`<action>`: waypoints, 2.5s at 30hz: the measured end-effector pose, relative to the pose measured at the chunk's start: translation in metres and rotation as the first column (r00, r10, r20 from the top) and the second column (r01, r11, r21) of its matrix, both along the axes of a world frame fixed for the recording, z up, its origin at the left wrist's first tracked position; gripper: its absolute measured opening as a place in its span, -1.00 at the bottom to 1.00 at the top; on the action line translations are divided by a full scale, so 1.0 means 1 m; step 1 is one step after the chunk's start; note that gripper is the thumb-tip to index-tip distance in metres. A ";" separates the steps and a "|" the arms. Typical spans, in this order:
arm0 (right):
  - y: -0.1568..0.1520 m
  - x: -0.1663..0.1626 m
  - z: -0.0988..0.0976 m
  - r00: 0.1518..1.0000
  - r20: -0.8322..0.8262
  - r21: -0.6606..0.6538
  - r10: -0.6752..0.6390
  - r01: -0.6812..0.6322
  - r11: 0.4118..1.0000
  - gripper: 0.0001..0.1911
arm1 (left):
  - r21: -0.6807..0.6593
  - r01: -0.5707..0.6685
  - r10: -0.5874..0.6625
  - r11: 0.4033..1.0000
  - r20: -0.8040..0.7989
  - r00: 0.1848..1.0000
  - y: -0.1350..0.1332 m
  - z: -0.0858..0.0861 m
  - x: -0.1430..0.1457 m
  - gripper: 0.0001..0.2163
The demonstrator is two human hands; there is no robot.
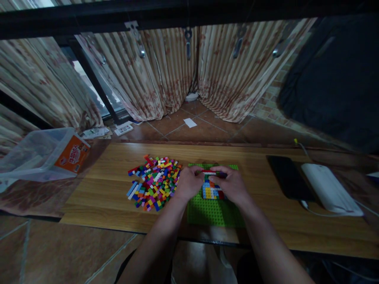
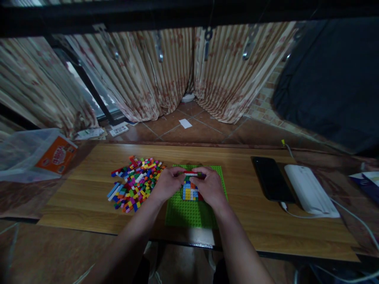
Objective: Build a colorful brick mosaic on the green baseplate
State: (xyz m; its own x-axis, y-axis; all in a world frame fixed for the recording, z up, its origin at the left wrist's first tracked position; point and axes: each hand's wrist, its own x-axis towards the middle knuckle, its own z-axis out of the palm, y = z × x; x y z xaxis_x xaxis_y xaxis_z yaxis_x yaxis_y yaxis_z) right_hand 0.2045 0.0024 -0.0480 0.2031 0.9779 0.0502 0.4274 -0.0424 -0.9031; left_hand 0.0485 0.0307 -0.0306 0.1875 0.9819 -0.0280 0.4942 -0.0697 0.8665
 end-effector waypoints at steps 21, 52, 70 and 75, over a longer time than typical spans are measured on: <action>-0.017 0.010 0.018 0.913 0.335 0.117 0.233 -0.286 0.951 -0.41 | 0.078 -0.136 0.115 0.988 0.224 0.968 0.006 0.006 -0.054 -0.72; -0.011 0.027 -0.009 0.813 0.515 0.040 0.272 -0.339 0.940 -0.34 | 0.263 -0.316 0.409 0.912 -0.515 0.753 0.029 0.005 -0.140 -0.63; -0.016 0.027 0.024 0.938 0.308 0.070 0.161 -0.191 0.979 -0.49 | 0.247 -0.394 0.465 0.885 -0.446 0.765 0.032 0.014 -0.157 -0.70; -0.014 0.031 0.023 0.986 0.157 0.178 -0.061 0.032 0.983 -0.58 | 0.255 -0.427 0.482 0.868 -0.221 0.848 0.030 0.023 -0.153 -0.72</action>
